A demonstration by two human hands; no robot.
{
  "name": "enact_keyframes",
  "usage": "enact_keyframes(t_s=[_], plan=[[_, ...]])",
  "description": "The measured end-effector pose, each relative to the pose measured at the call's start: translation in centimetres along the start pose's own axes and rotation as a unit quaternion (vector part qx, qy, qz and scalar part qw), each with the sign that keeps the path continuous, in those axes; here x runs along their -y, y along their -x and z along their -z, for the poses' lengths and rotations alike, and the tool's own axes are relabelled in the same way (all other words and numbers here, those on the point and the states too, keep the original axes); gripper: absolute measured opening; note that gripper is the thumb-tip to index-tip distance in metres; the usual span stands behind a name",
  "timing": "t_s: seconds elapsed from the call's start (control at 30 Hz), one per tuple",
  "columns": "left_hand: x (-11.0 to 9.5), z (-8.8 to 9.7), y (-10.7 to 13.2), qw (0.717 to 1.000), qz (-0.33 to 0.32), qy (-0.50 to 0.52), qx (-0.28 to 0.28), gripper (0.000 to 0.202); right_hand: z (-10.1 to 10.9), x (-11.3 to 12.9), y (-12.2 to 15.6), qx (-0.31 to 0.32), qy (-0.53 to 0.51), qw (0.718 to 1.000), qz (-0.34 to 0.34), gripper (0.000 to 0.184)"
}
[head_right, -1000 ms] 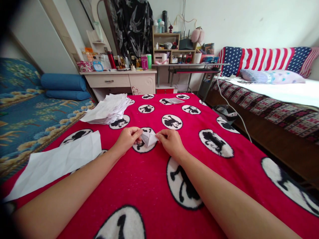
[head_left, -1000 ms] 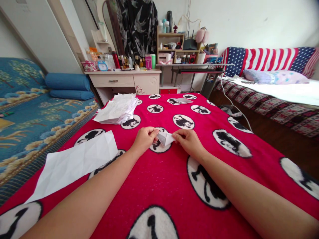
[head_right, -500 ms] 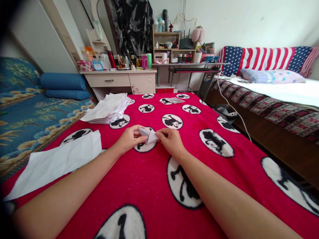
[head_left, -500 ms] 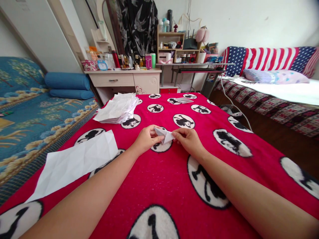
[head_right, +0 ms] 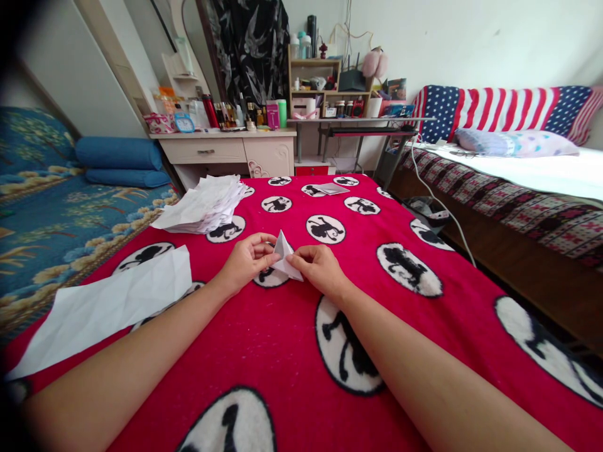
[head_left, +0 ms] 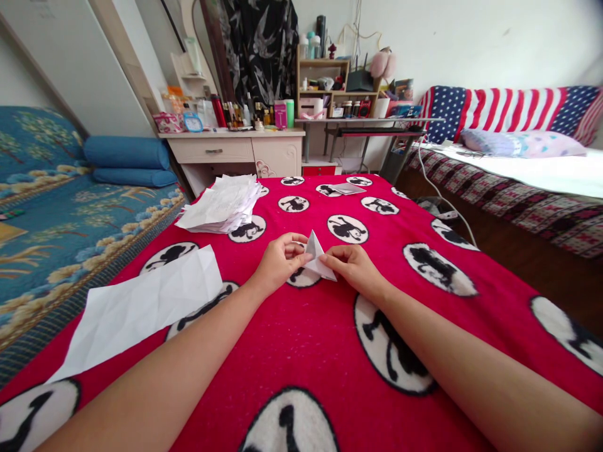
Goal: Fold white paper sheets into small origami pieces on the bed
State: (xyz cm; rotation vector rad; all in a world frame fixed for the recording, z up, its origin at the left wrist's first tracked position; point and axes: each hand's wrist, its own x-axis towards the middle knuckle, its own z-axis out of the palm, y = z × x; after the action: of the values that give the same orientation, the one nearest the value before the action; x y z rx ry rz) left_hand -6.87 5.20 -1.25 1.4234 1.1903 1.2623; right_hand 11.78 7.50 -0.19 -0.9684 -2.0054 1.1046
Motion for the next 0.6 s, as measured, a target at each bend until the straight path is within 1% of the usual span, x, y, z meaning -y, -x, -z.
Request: enact_keyframes(t_s=[0.1,0.23,0.37,0.47,0.6], plan=[[-0.07,-0.31,0.08,1.0,-0.004,-0.021,0.018,0.041,0.01,-0.11,-0.03,-0.007,-0.007,1.0,-0.005,0.038],[-0.35,-0.43,0.22,0.999,0.005,-0.042,0.025,0.039,0.01,0.01,0.09,-0.043,-0.031,0.998,-0.018,0.041],[-0.65,-0.46,0.43,0.994,0.003,-0.098,0.04,0.039,-0.04,0.5,0.23,-0.065,-0.053,0.996,-0.014,0.042],[-0.58,-0.52,0.44,0.993,0.008,-0.114,0.032,0.035,-0.1,0.69,0.27,-0.065,-0.065,0.996,-0.01,0.042],[-0.54,-0.46,0.3,0.993,0.022,-0.107,0.034,0.029,-0.16,0.33,0.19,-0.045,-0.1,0.994,-0.015,0.044]])
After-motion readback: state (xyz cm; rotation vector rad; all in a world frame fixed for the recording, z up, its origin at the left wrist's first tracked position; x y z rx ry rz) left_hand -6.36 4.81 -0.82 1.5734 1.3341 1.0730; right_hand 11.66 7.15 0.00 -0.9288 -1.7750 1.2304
